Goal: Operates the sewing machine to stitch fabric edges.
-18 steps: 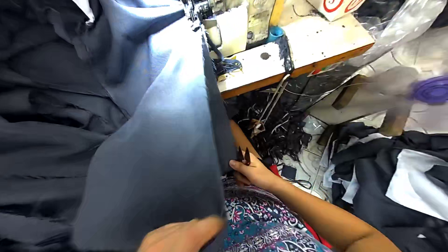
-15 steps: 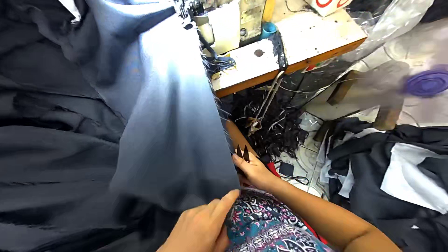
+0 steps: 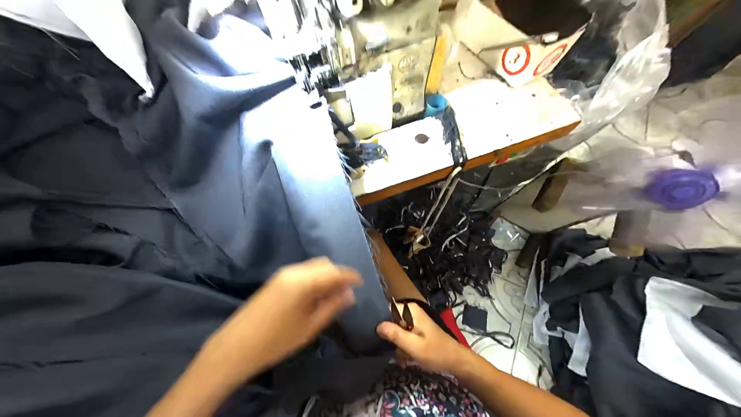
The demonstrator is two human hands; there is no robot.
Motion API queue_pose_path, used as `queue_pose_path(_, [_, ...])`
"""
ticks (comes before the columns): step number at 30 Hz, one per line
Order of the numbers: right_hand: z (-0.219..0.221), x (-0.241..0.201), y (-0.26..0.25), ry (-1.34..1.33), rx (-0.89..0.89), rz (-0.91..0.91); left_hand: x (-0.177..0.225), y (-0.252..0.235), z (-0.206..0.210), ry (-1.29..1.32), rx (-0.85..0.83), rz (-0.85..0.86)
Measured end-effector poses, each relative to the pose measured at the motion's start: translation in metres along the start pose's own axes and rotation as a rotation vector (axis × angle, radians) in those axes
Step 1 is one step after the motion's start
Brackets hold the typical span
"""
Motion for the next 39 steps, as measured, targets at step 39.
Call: queue_pose_path(39, [-0.028,-0.068,-0.174,-0.295,0.253,-0.041,-0.123,-0.145,-0.107,-0.551,0.493,-0.287])
Point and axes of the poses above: each hand's wrist, its own y-axis away from the middle knuckle, its own z-axis out of the palm, x = y × z, the point moved 7 cm from there along -y, towards the middle knuckle, and after that the axes turned 4 degrees about x, right-handed, at the moved point
